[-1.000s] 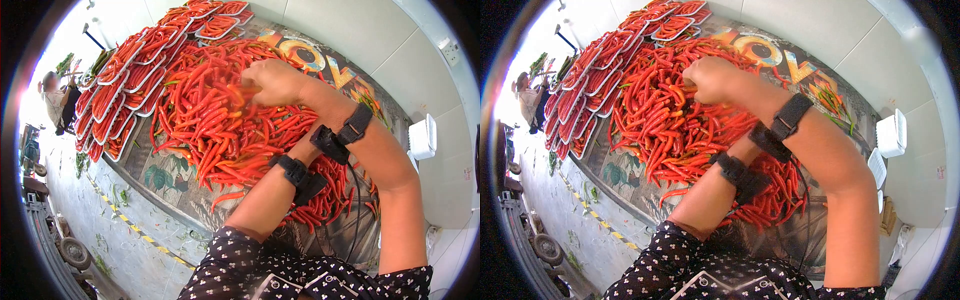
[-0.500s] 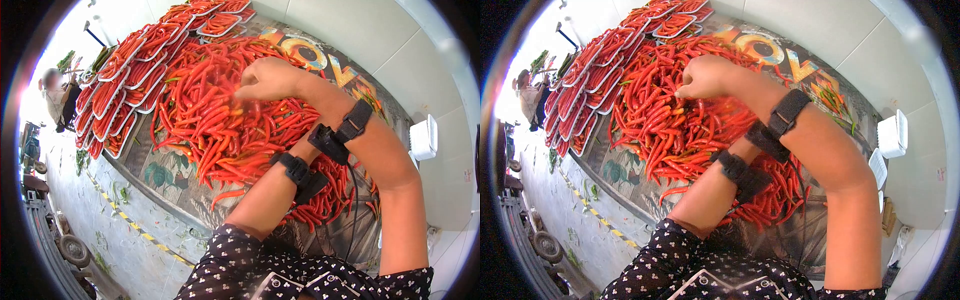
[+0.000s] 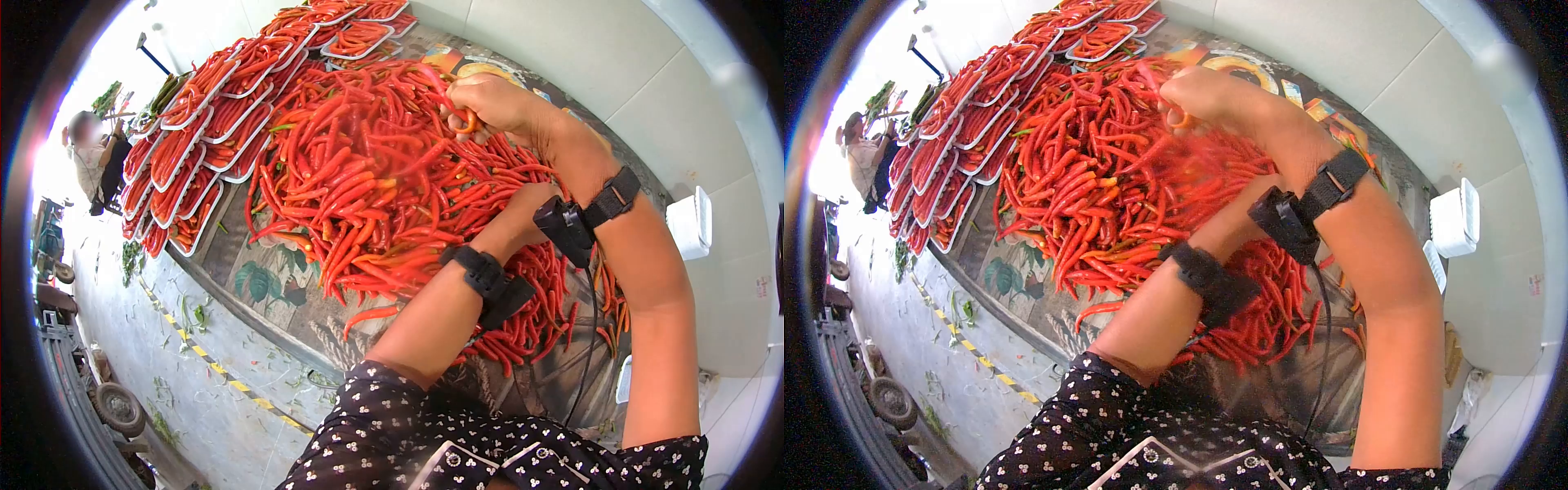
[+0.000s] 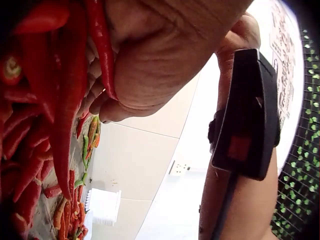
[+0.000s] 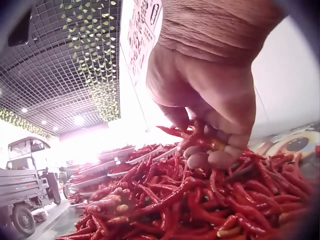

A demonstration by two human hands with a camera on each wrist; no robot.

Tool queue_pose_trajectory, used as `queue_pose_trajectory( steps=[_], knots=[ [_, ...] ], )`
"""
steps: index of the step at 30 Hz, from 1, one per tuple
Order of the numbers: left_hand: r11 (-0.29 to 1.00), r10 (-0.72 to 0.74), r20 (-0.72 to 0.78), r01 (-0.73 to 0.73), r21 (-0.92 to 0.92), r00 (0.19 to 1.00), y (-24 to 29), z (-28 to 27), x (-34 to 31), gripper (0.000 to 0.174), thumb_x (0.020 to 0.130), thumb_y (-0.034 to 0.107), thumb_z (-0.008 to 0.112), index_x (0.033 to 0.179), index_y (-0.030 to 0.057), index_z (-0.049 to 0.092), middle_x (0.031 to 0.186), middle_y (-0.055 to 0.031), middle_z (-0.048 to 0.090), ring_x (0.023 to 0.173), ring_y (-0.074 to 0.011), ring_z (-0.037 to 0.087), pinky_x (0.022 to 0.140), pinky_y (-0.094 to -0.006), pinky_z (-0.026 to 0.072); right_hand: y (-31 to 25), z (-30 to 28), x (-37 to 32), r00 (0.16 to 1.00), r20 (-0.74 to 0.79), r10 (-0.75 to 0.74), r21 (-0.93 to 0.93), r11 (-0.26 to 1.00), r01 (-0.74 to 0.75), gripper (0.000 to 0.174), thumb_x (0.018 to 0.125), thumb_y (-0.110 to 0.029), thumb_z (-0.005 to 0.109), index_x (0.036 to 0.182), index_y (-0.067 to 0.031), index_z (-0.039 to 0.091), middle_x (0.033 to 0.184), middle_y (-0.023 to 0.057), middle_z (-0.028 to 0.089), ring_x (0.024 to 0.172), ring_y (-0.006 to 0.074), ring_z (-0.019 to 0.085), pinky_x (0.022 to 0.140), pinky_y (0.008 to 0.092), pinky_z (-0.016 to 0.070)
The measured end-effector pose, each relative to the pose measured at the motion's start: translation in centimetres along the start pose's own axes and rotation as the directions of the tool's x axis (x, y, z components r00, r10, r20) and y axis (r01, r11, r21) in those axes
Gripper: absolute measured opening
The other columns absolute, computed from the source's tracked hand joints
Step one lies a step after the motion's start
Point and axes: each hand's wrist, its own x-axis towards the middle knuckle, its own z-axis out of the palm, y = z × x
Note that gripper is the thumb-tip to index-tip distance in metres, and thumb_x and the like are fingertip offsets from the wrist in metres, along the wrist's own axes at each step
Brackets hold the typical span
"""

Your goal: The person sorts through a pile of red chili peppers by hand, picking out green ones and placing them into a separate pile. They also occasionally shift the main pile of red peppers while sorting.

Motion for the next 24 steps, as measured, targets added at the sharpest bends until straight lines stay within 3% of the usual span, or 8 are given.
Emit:
queue_pose_trajectory(
  steps=[1, 3, 7, 9, 12, 22, 23, 24],
  knots=[
    [1.000, 0.001, 0.001, -0.001, -0.001, 1.000, 0.4, -0.3, 0.0, 0.019, 0.062, 0.020, 0.065, 0.069, 0.0038, 0.059, 0.067, -0.0161, 0.059, 0.068, -0.0347, 0.058, 0.058, -0.0370, 0.0433, 0.7, -0.4, 0.4, 1.000, -0.002, 0.001, 0.000, 1.000, -0.001, 0.024, 0.084, -0.024, 0.042, 0.078, -0.0040, 0.055, 0.070, 0.0028, 0.054, 0.060, 0.0081, 0.050, 0.048, 0.0228, 0.0374],
    [0.991, -0.018, 0.012, 0.020, -0.133, 1.000, 1.1, -0.7, -0.1, 0.018, 0.063, 0.019, 0.065, 0.070, 0.0037, 0.059, 0.070, -0.0162, 0.060, 0.070, -0.0340, 0.058, 0.060, -0.0363, 0.0434, 1.2, -0.6, 1.2, 0.866, 0.186, -0.464, -0.500, 0.714, 0.490, 0.027, 0.082, -0.027, 0.046, 0.081, -0.0027, 0.056, 0.071, 0.0039, 0.055, 0.061, 0.0118, 0.052, 0.050, 0.0275, 0.0403],
    [0.982, -0.059, -0.016, 0.056, -0.180, 0.998, 2.2, -1.4, -0.2, 0.016, 0.063, 0.016, 0.065, 0.072, 0.0041, 0.060, 0.073, -0.0158, 0.060, 0.073, -0.0330, 0.058, 0.063, -0.0347, 0.0444, -0.9, 2.8, -0.1, 0.945, 0.080, -0.316, -0.466, 0.827, 0.316, 0.029, 0.077, -0.030, 0.054, 0.081, -0.0011, 0.057, 0.069, 0.0076, 0.057, 0.061, 0.0177, 0.053, 0.055, 0.0331, 0.0429],
    [0.942, -0.136, -0.001, 0.129, -0.309, 0.991, 1.6, -1.5, -0.5, 0.017, 0.063, 0.015, 0.065, 0.075, 0.0042, 0.059, 0.074, -0.0147, 0.060, 0.074, -0.0307, 0.058, 0.064, -0.0339, 0.0444, -1.5, 4.3, 0.0, 0.896, 0.275, -0.349, -0.575, 0.687, 0.444, 0.027, 0.070, -0.026, 0.059, 0.079, -0.0005, 0.058, 0.069, 0.0137, 0.058, 0.063, 0.0269, 0.056, 0.061, 0.0377, 0.0440],
    [0.838, -0.244, 0.041, 0.232, -0.494, 0.969, 0.5, -1.3, -1.2, 0.017, 0.064, 0.014, 0.065, 0.078, 0.0042, 0.059, 0.076, -0.0132, 0.061, 0.075, -0.0274, 0.058, 0.065, -0.0329, 0.0443, -1.8, 6.9, 0.5, 0.888, 0.344, -0.306, -0.678, 0.574, 0.460, 0.020, 0.066, -0.020, 0.058, 0.075, -0.0013, 0.059, 0.071, 0.0179, 0.058, 0.069, 0.0330, 0.057, 0.063, 0.0404, 0.0448],
    [0.211, -0.448, 0.301, 0.427, -0.879, 0.842, -2.9, 0.2, -2.2, 0.023, 0.067, 0.008, 0.064, 0.089, 0.0044, 0.056, 0.081, -0.0081, 0.061, 0.078, -0.0162, 0.058, 0.069, -0.0293, 0.0440, 1.3, 2.9, 0.8, 0.942, 0.170, -0.289, -0.806, 0.509, 0.302, 0.016, 0.068, -0.015, 0.051, 0.074, -0.0007, 0.057, 0.072, 0.0184, 0.058, 0.070, 0.0350, 0.057, 0.063, 0.0446, 0.0442],
    [0.210, -0.445, 0.301, 0.425, -0.880, 0.843, -2.8, 0.5, -1.7, 0.023, 0.067, 0.008, 0.064, 0.089, 0.0044, 0.056, 0.081, -0.0081, 0.061, 0.078, -0.0162, 0.058, 0.069, -0.0293, 0.0440, 1.6, 1.5, 0.7, 0.943, 0.170, -0.287, -0.808, 0.507, 0.300, 0.016, 0.068, -0.015, 0.051, 0.074, -0.0007, 0.057, 0.072, 0.0184, 0.058, 0.070, 0.0350, 0.057, 0.063, 0.0446, 0.0442],
    [0.778, -0.315, 0.136, 0.338, -0.529, 0.939, -2.5, 0.7, -0.8, 0.023, 0.060, 0.010, 0.068, 0.081, 0.0046, 0.058, 0.079, -0.0109, 0.061, 0.077, -0.0240, 0.059, 0.068, -0.0315, 0.0451, 1.6, 0.3, 0.4, 0.951, 0.190, -0.244, -0.773, 0.560, 0.298, 0.018, 0.072, -0.016, 0.051, 0.076, -0.0001, 0.057, 0.073, 0.0171, 0.059, 0.067, 0.0311, 0.058, 0.059, 0.0419, 0.0440]
  ],
)
